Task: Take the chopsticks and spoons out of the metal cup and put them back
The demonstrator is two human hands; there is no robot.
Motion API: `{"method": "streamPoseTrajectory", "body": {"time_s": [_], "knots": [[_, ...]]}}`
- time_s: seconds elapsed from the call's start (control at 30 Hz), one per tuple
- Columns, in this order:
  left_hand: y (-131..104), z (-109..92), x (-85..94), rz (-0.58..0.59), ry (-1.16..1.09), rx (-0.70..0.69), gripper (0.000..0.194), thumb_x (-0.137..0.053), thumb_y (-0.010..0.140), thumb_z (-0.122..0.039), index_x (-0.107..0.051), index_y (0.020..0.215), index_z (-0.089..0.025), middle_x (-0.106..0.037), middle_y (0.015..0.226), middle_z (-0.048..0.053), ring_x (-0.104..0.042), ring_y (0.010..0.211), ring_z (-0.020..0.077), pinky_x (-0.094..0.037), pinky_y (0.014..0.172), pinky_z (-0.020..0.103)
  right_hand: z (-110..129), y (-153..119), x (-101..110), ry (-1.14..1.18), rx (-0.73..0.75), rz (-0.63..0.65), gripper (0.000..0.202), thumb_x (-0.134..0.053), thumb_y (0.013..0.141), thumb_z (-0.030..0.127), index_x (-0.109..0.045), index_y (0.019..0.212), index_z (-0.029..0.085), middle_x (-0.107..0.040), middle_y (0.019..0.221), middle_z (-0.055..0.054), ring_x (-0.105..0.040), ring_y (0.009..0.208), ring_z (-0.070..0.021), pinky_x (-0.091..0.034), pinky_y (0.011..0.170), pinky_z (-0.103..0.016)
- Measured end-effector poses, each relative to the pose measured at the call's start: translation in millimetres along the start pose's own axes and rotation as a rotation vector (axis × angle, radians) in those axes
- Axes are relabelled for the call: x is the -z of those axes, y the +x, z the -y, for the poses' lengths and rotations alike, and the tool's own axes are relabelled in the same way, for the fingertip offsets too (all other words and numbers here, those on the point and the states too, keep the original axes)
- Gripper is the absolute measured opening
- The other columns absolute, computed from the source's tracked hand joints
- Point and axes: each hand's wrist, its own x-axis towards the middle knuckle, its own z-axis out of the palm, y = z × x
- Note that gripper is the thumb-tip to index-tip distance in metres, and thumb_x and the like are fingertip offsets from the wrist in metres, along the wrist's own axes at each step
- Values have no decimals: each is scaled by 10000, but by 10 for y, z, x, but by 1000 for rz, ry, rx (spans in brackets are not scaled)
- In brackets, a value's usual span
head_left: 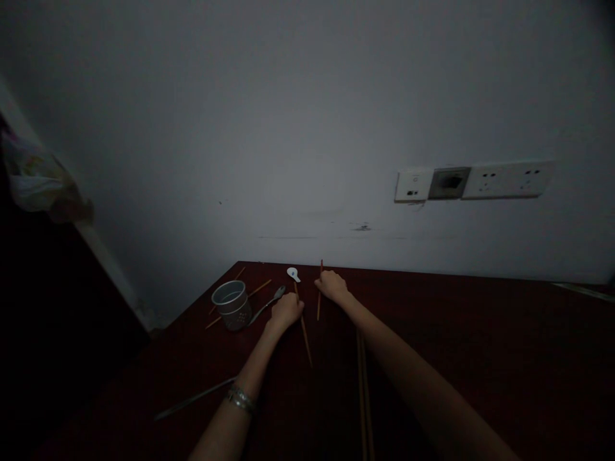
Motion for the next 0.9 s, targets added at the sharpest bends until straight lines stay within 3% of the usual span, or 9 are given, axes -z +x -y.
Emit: {"method": "streamPoseTrajectory", "body": {"time_s": [0.13, 0.23, 0.33, 0.47, 0.6, 0.9], "knots": [[11, -61, 113, -25, -186, -100, 247, -445, 753, -257, -523, 546, -146, -594, 565, 66, -593, 615, 173, -391, 554, 226, -159, -187, 283, 178, 52, -130, 300, -446, 781, 312, -654, 717, 106, -668, 776, -149, -633, 752, -216, -426, 619, -253], [-50, -107, 199, 41, -331, -95, 299, -423, 765, -275, -455, 488, -168, -490, 418, 1, -503, 415, 124, -347, 440, 206, -276, -420, 458, 367, 69, -208, 310, -451, 770, 301, -588, 551, 129, -614, 534, -70, -602, 558, -150, -395, 523, -206], [-141, -196, 272, 122, -477, -103, 323, -418, 782, -313, -429, 493, -170, -447, 381, -30, -430, 325, 94, -313, 375, 192, -340, -707, 550, 639, 49, -196, 315, -457, 773, 335, -538, 534, 147, -543, 418, -10, -534, 403, -105, -371, 419, -178], [-291, -445, 374, 147, -734, -264, 325, -421, 798, -356, -433, 537, -161, -446, 414, -45, -409, 322, 65, -297, 339, 167, -334, -1083, 605, 985, 36, -127, 298, -481, 779, 374, -521, 589, 149, -578, 479, -8, -554, 398, -99, -385, 358, -163], [-448, -703, 411, 166, -902, -448, 347, -436, 795, -431, -469, 593, -150, -448, 431, -45, -410, 329, 60, -293, 319, 160, -304, -1383, 676, 1136, 9, -103, 298, -517, 777, 381, -533, 608, 136, -605, 525, -22, -583, 429, -100, -427, 369, -162], [-618, -956, 202, 241, -1027, -495, 375, -466, 775, -480, -484, 612, -143, -454, 436, -51, -392, 306, 57, -304, 304, 174, -406, -1678, 683, 1297, -61, -41, 312, -551, 765, 418, -550, 654, 127, -613, 548, -21, -583, 436, -100, -481, 396, -189]]}}
